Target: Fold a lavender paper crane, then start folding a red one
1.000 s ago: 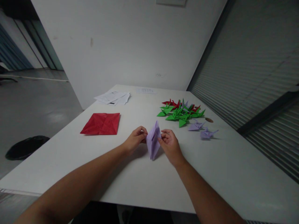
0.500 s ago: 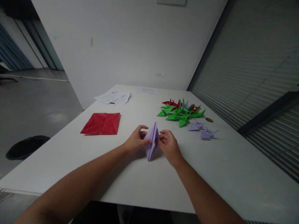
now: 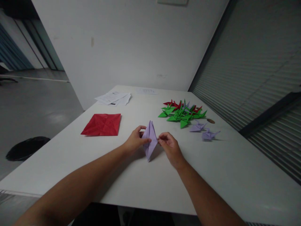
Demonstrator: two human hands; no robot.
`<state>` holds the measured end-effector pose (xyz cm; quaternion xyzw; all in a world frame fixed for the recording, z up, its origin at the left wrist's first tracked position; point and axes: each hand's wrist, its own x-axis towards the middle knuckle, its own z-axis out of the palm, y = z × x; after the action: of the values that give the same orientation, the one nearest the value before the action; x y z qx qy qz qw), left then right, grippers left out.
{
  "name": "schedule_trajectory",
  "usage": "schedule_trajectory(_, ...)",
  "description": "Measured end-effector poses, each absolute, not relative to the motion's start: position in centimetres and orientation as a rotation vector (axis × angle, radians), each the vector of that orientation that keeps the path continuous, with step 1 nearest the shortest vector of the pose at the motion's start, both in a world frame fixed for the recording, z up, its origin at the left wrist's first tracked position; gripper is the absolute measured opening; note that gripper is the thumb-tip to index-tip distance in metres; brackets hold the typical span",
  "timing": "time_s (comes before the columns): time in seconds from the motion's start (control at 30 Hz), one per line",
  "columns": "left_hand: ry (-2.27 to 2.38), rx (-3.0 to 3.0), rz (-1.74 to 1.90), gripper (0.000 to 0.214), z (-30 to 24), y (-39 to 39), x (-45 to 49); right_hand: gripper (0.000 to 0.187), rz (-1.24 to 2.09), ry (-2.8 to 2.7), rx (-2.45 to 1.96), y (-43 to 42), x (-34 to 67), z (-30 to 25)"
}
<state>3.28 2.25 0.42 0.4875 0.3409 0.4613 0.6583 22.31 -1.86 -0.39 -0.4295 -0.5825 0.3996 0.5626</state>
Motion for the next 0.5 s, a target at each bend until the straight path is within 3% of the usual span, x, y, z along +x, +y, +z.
schedule_trajectory(0.5,0.782,1.166,1.041,0.059,0.72,2.04,3.43,0.023,0.761,-1.594,-1.199,-1.73,22.46,-0.57)
